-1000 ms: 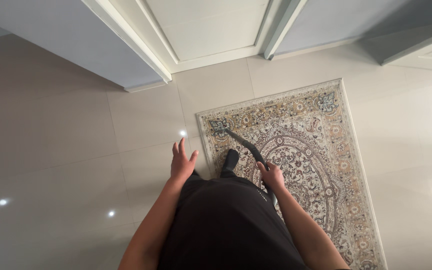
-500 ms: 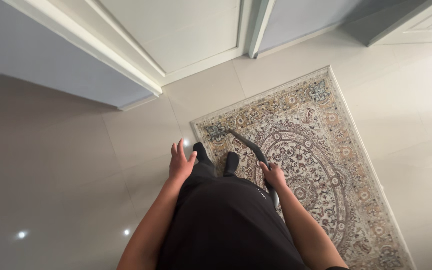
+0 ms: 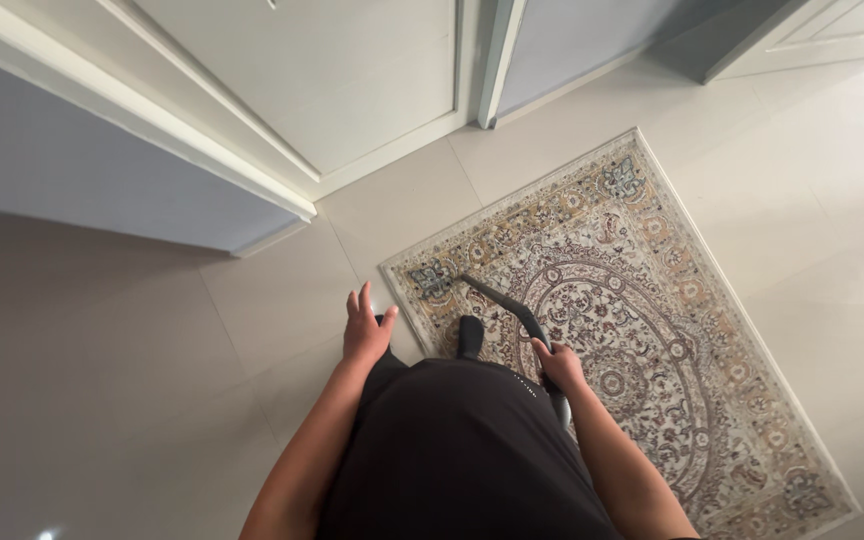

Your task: The person vacuums a patterned area rug using a handheld vacuum cleaner with a hose attachment. They move the nozzle back and forth across the rug's surface, covering the central and edge areas systematically.

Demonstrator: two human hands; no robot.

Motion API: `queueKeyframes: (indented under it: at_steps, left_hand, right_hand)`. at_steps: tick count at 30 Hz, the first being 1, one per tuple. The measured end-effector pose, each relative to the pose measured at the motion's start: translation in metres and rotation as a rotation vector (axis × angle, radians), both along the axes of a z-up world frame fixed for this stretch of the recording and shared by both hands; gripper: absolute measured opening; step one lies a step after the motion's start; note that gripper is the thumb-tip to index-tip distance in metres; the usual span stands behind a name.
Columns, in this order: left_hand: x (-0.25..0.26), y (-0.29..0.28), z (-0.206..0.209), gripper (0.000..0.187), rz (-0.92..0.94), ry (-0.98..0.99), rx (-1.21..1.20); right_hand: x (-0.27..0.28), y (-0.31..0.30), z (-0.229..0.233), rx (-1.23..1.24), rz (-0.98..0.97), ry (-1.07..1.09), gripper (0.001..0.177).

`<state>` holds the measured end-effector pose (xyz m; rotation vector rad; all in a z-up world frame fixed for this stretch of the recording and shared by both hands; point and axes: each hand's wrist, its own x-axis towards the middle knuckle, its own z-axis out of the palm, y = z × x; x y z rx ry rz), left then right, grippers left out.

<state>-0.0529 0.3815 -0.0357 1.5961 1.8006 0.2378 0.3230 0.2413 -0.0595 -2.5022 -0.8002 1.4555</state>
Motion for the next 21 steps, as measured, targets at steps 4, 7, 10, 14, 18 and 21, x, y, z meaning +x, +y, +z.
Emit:
queueKeyframes:
  at_steps: [4,7,10,14,18,21]
  left_hand:
    - [-0.015,0.015,-0.008,0.084,-0.044,-0.05,0.062]
    - [-0.035,0.021,-0.012,0.083,-0.033,-0.079,0.051]
    - [-0.057,0.038,-0.016,0.083,0.032,-0.103,0.013]
    - [-0.087,0.05,-0.018,0.082,0.056,-0.107,-0.05]
    - [-0.106,0.057,-0.016,0.083,0.034,-0.108,-0.065]
    - [-0.122,0.062,-0.011,0.083,0.024,-0.109,-0.108]
  right_hand:
    - [-0.018,0.011,0.001,0.001,-0.033,-0.029,0.067]
    - [-0.033,0.02,0.004,-0.062,0.038,-0.122,0.069]
    - [-0.056,0.038,0.004,-0.049,0.097,-0.17,0.07]
    - [-0.1,0.042,0.002,-0.068,0.1,-0.148,0.07]
    - [-0.139,0.043,-0.004,0.01,0.137,-0.188,0.074]
    - [-0.16,0.049,-0.012,0.038,0.217,-0.253,0.08]
